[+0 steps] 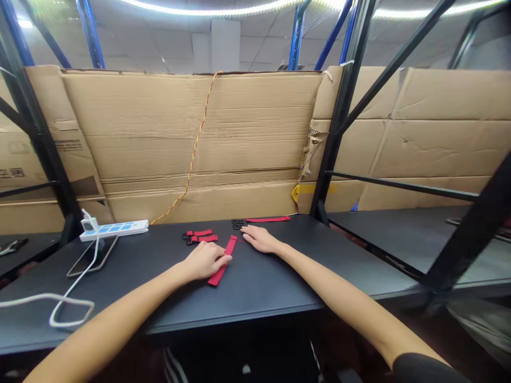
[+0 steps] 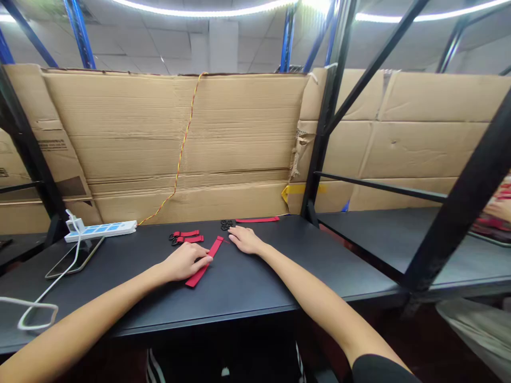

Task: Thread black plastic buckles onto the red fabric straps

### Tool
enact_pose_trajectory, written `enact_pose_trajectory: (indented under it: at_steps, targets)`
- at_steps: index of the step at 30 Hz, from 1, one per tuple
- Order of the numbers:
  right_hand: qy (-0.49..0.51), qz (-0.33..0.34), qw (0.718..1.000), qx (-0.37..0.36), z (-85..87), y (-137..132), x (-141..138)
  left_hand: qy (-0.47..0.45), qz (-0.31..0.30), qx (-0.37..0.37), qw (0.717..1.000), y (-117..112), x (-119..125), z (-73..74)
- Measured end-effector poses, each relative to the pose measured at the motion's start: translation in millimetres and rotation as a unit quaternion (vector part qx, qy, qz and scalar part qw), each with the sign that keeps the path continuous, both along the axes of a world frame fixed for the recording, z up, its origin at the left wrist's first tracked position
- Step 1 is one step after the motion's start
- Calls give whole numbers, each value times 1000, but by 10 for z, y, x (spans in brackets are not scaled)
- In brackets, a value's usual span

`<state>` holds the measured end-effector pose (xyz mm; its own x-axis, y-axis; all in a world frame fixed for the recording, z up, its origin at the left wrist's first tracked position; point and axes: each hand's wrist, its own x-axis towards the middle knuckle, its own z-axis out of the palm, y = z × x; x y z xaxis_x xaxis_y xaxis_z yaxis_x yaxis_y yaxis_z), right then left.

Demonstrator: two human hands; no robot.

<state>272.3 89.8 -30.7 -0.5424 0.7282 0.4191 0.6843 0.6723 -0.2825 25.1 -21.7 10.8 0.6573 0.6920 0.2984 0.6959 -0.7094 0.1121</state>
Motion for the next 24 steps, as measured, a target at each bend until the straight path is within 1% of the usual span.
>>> enact_pose_trajectory:
  at_steps: [3,4,5,6,9,11,14,17,18,21,24]
  targets:
    - [-27,3,999,17,14,1,19,47,66,23,996,19,-20,46]
    - [-29,6,999,28,28,-16,4,49,76,31,995,21,-25,50]
    - [-32,7,999,40,39,-37,-15,46,69,37,996,20,-30,48]
    - [-37,5,998,53,47,-58,-36,40,49,39,997,16,-32,44]
    - [-59,-6,996,64,47,-107,-79,23,-28,36,999,-1,-32,30]
    - [-61,-6,997,47,47,-130,-90,28,-32,27,999,-6,-28,28]
    - [-43,8,999,25,77,-168,-102,15,18,12,1000,21,-33,24]
    - [-16,28,999,4,121,-225,-139,-38,70,-29,996,96,-65,-15]
    - [-1,36,999,-14,130,-247,-158,-64,75,-49,994,128,-79,-37]
    - [51,65,993,-82,135,-316,-228,-147,61,-100,982,217,-115,-111]
    - [91,103,984,-117,132,-386,-293,-181,65,-143,971,269,-133,-154]
